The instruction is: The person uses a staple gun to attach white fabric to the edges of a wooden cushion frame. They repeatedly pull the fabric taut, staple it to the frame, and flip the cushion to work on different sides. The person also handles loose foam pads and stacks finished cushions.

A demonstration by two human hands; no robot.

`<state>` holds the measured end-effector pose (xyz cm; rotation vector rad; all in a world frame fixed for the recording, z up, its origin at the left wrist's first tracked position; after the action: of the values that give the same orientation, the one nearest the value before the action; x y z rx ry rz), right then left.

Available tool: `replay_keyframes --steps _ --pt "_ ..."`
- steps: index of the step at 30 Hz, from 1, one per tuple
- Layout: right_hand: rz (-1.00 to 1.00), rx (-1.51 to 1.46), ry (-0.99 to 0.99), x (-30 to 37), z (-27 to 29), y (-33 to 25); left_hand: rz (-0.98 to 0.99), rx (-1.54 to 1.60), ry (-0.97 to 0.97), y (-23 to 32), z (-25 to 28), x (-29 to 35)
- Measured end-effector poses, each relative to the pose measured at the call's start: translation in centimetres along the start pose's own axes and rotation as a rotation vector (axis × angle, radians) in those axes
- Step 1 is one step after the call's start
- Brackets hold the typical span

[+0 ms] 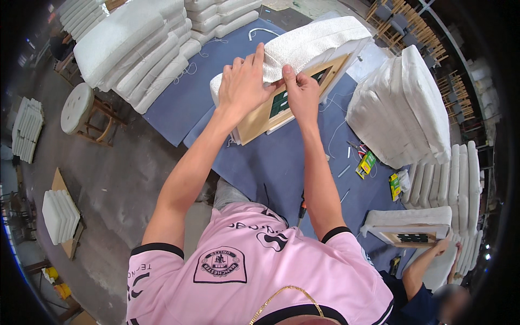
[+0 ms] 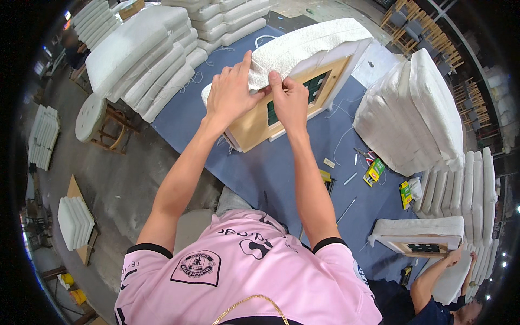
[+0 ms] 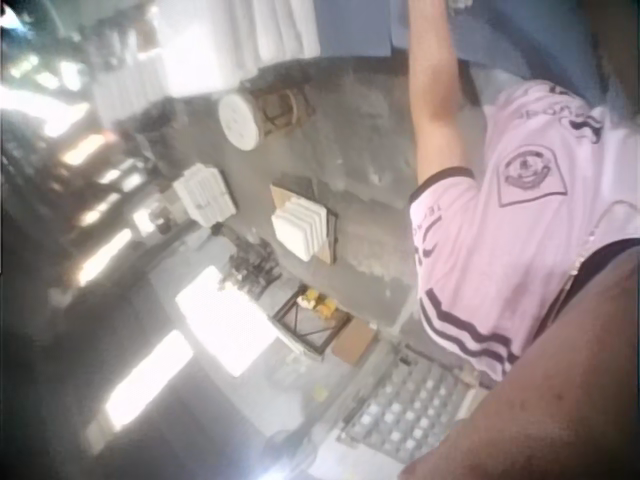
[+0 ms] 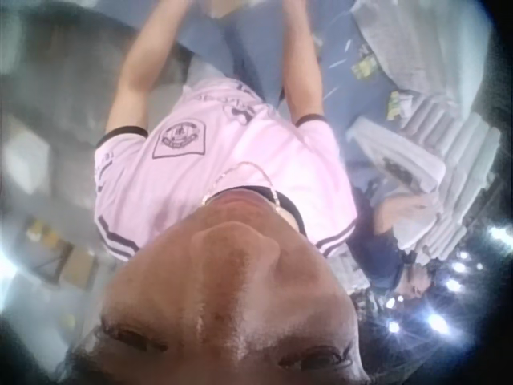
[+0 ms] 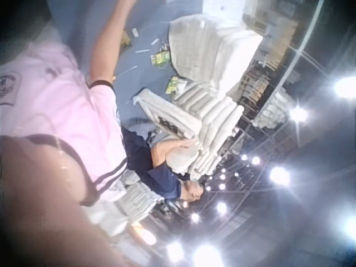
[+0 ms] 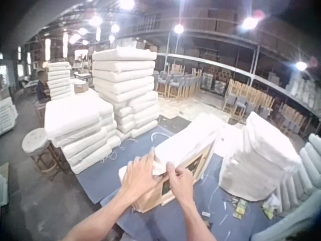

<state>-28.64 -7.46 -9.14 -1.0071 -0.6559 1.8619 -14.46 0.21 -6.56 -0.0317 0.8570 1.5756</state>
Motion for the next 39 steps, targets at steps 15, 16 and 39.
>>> replay_keyframes --steps 15,16,39 --pt "0.078 -0.312 0.136 3.3 -1.3 3.4 0.016 0.787 -0.336 0.9 -0.8 -7.5" --pt "0.088 -0.336 0.153 3.5 -1.2 3.4 -0.022 0.679 -0.268 2.1 -2.1 -8.0" --pt "0.032 -0.579 -0.066 3.5 -1.0 5.4 -0.263 0.512 -0.35 0.5 -0.2 -2.0"
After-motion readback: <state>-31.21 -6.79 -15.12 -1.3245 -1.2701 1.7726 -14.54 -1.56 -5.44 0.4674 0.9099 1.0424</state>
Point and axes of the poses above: each hand's wrist, its own x-axis away from the middle knuckle, its own z-axis out of the back of the hand, y = z × x, the point moved 2 cm from there along -x, towards the middle knuckle, and after that the axes turned 15 degrees about x, right-handed, at the moved point
